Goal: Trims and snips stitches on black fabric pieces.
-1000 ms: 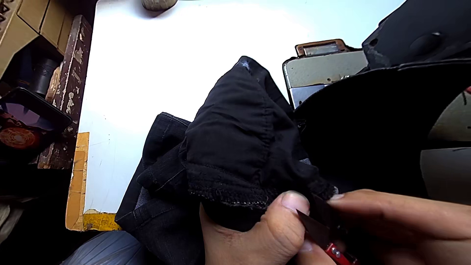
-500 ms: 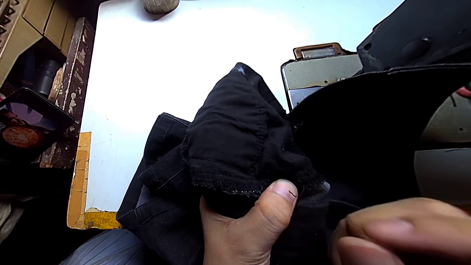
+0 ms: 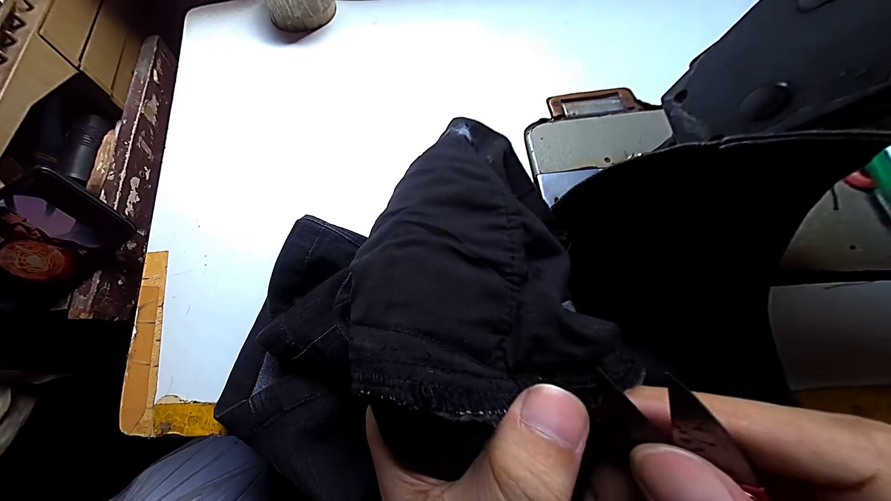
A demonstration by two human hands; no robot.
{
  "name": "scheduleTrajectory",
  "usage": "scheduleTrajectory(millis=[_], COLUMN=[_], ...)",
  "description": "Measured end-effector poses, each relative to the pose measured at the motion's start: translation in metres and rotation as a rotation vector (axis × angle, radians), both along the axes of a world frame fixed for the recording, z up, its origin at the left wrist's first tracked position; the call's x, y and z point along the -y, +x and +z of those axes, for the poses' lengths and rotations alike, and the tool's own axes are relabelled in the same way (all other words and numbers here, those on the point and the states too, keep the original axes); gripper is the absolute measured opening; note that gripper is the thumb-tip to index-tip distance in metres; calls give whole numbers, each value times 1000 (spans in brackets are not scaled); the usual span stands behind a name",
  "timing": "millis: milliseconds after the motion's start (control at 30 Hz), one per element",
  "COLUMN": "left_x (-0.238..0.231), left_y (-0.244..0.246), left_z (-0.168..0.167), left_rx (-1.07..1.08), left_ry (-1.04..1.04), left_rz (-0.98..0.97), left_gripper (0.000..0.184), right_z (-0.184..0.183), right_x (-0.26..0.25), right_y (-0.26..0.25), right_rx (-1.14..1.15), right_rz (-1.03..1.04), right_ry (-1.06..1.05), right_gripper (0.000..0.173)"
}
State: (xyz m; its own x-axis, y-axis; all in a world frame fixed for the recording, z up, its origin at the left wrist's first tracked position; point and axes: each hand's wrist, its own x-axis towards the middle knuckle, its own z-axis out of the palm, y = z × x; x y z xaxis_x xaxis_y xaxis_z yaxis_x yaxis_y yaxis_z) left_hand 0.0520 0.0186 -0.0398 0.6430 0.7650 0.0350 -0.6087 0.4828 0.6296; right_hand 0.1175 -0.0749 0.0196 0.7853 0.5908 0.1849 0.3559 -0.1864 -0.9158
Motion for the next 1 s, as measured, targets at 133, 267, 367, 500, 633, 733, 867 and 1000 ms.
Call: scheduleTrajectory(millis=[133,267,367,500,633,733,867,1000], left_x=[1,3,3,4,6,5,5,5], left_y=[3,5,2,3,6,6,8,9], left_z=[9,11,2,4,6,4,7,1], left_rx=[-14,-25,-17,-32,-46,-58,-53,-56], left_ry=[-29,-16,27,42,51,46,10,95], left_rz=[29,65,66,80,78,70,70,100], left_gripper=[18,20,18,15,11,13,15,11], right_z=[3,4,6,5,4,4,1,1], right_x=[6,9,10,10,10,9,5,3], right_y=[2,5,6,7,7,7,2,-2], right_rx=[29,30,19,8,8,8,6,12], right_rz=[53,94,108,119,124,105,43,15], right_ry=[-37,-63,-73,-63,-73,-73,-45,-31], right_gripper=[21,23,23,24,24,23,21,19])
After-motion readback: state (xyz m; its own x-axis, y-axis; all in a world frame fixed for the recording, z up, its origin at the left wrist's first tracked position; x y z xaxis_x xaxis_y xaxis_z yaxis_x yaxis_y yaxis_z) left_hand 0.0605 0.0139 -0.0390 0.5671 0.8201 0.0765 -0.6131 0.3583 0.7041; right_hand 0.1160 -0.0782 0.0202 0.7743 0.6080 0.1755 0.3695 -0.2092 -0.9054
